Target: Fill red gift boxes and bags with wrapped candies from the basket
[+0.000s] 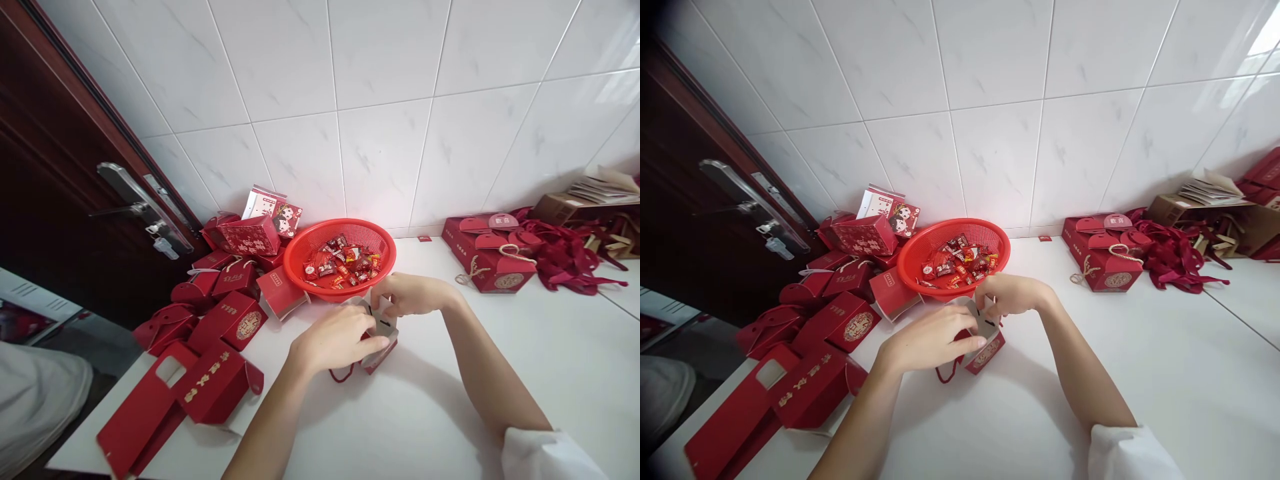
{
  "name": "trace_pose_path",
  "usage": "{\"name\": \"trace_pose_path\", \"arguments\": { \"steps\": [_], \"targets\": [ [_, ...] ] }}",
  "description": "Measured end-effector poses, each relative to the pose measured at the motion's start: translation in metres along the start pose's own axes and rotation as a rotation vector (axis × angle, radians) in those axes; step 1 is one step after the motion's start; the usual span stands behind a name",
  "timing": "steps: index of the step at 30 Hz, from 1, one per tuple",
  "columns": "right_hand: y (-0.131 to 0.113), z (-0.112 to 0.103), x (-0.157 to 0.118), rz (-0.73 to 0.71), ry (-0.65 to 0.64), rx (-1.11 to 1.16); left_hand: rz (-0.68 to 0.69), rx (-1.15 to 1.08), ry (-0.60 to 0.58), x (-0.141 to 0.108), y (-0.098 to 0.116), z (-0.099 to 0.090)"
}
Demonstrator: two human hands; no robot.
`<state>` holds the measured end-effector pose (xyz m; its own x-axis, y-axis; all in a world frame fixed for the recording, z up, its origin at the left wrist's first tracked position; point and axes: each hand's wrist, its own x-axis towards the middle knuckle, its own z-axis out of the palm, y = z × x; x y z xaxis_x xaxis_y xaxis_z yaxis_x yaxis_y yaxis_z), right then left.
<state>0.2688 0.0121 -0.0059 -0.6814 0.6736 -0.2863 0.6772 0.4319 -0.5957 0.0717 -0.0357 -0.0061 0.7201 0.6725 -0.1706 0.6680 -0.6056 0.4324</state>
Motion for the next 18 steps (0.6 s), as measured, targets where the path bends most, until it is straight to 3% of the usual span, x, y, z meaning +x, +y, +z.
{"name": "trace_pose_path", "arguments": {
  "steps": [6,13,18],
  "targets": [
    [0.003,0.001,0.000,0.195,-0.018,0.012,-0.272,0.027,0.014,-0.010,-0.007,-0.008],
    [0.002,0.004,0.006,0.346,-0.054,0.011,-0.332,0.044,-0.049,-0.010,-0.008,-0.004],
    [0.009,0.003,0.003,0.306,0.020,-0.069,-0.295,0.020,-0.041,-0.011,-0.008,0.000]
  ]
}}
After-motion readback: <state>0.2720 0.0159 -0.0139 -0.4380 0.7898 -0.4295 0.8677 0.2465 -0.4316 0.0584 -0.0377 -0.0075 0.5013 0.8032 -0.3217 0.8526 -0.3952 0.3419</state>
